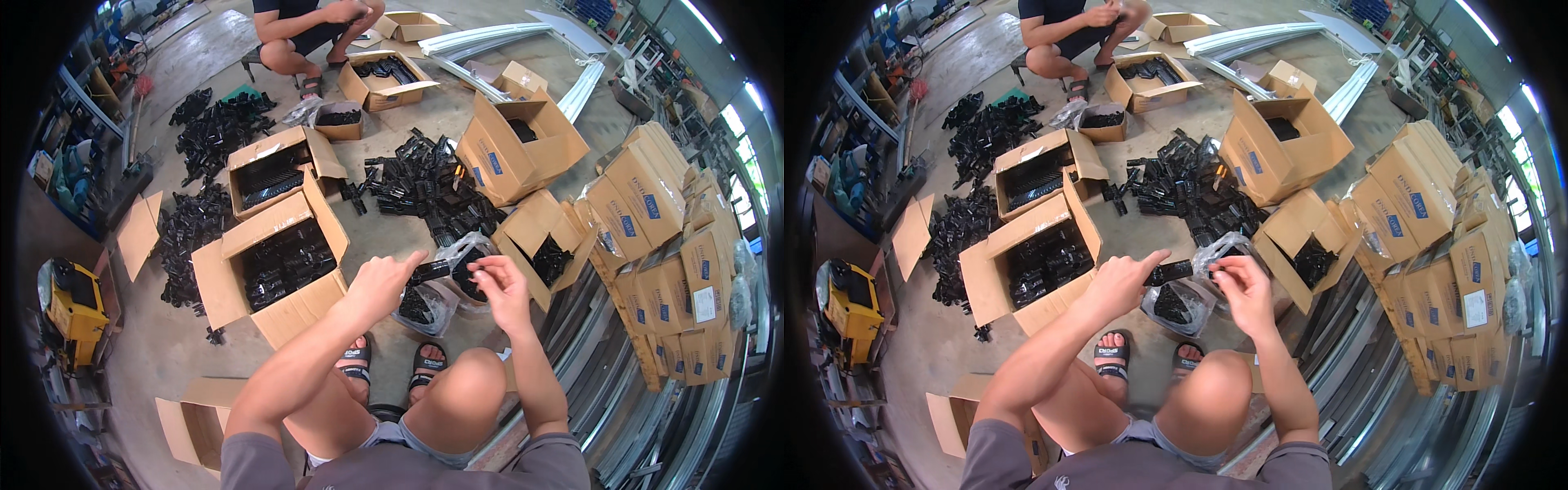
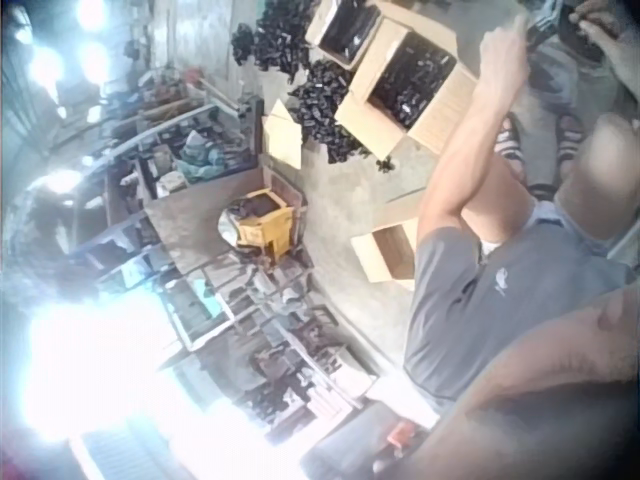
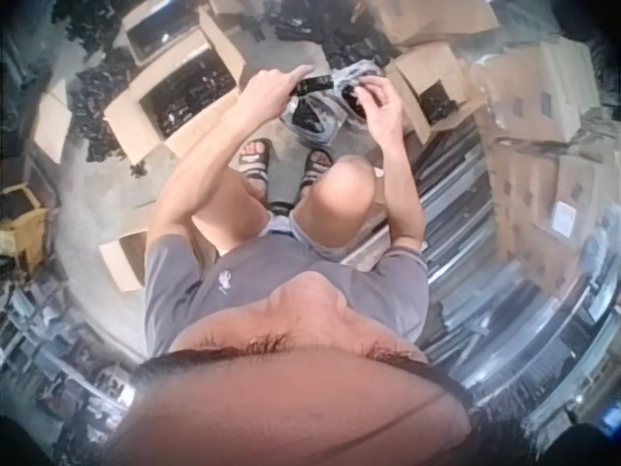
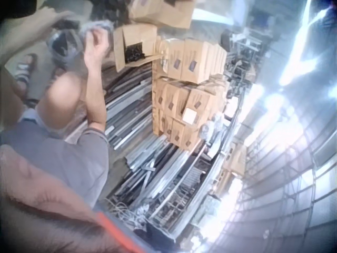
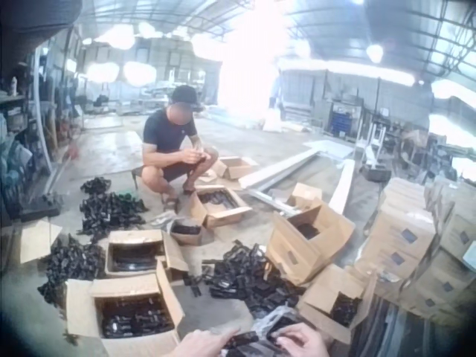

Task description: The person sorts through black metal components, taking them from a plastic bag and placing them into cardboard boxes while sitting on the floor.

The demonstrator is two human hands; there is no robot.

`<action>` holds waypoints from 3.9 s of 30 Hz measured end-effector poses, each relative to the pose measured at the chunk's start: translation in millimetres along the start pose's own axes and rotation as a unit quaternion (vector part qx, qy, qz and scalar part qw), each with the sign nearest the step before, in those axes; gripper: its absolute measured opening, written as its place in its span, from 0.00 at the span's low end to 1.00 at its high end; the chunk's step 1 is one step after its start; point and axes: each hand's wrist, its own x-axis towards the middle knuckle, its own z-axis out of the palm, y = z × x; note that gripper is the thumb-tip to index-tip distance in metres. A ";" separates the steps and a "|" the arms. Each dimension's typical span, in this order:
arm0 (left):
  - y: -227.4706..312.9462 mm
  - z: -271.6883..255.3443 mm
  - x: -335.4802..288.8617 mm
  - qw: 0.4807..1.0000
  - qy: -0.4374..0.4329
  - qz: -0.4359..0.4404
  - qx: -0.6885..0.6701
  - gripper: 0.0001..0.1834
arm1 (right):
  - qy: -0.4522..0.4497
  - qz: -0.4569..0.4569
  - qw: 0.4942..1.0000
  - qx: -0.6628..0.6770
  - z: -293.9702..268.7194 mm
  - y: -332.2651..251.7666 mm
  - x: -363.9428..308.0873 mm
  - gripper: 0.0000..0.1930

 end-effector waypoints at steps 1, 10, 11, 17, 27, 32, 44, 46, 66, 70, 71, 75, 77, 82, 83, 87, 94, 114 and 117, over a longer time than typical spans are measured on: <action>0.7 0.9 0.3 1.000 -0.004 0.004 0.005 0.43 | -0.018 -0.037 0.998 -0.046 9.1 -7.9 1.0 0.09; 15.9 -12.8 -8.1 0.999 0.007 0.037 -0.021 0.42 | -0.081 -0.251 0.905 -0.333 47.0 -29.3 20.7 0.07; 16.8 -13.3 -7.9 0.999 0.004 0.036 -0.020 0.42 | -0.086 -0.264 0.892 -0.356 45.1 -25.4 22.1 0.06; 8.7 -6.0 -10.4 0.998 0.039 0.043 -0.028 0.43 | -0.104 -0.328 0.832 -0.435 42.9 -17.1 20.3 0.04; 10.2 -18.3 -11.7 0.995 0.046 0.024 -0.081 0.37 | 0.016 -0.290 0.877 -0.384 41.3 -24.9 21.4 0.05; 1.8 -31.4 -14.9 0.979 0.090 0.006 -0.185 0.31 | 0.147 -0.108 0.972 -0.148 13.5 30.4 44.0 0.08; -27.2 -43.4 -32.4 0.938 0.103 -0.114 -0.312 0.41 | -0.220 0.013 0.866 -0.449 34.5 227.5 4.5 0.09; -29.2 -47.4 -31.4 0.902 0.066 -0.129 -0.406 0.41 | -0.146 0.052 0.905 -0.396 45.1 233.3 9.5 0.11; -15.9 -44.8 -10.7 0.809 -0.054 -0.105 -0.576 0.42 | -0.102 0.095 0.968 0.210 55.0 -2.3 71.2 0.18; -11.1 -42.8 -13.6 0.823 -0.032 -0.103 -0.558 0.41 | -0.107 0.080 0.971 0.197 56.1 -4.5 67.1 0.18; -9.6 -43.6 -14.0 0.829 -0.024 -0.101 -0.549 0.41 | -0.106 0.077 0.971 0.202 56.0 -4.6 66.7 0.18; 0.9 -49.9 -18.9 0.895 0.001 -0.124 -0.428 0.40 | -0.105 0.067 0.969 0.213 54.8 -4.4 65.1 0.19; 3.3 -50.9 -20.9 0.907 -0.003 -0.134 -0.400 0.40 | -0.104 0.065 0.969 0.213 52.8 -4.8 63.8 0.19; 3.6 -54.2 -22.8 0.918 -0.002 -0.130 -0.375 0.41 | -0.105 0.068 0.969 0.213 49.5 -2.8 64.0 0.19; 4.4 -54.1 -22.8 0.918 -0.001 -0.129 -0.375 0.42 | -0.105 0.067 0.970 0.211 50.1 -2.3 63.5 0.19; 0.1 -46.8 -24.0 0.924 0.021 -0.106 -0.367 0.41 | -0.104 0.070 0.971 0.203 52.5 0.6 63.2 0.19; -1.4 -37.1 -20.6 0.918 0.022 -0.095 -0.385 0.43 | -0.083 0.092 0.976 0.179 60.9 -8.1 60.8 0.19; 1.2 -19.3 -3.5 0.831 0.010 -0.096 -0.549 0.42 | 0.007 0.075 0.980 0.184 63.5 -4.2 59.0 0.19; 2.5 -19.8 -3.1 0.848 0.010 -0.084 -0.523 0.42 | 0.001 0.069 0.978 0.195 60.2 -4.8 57.9 0.19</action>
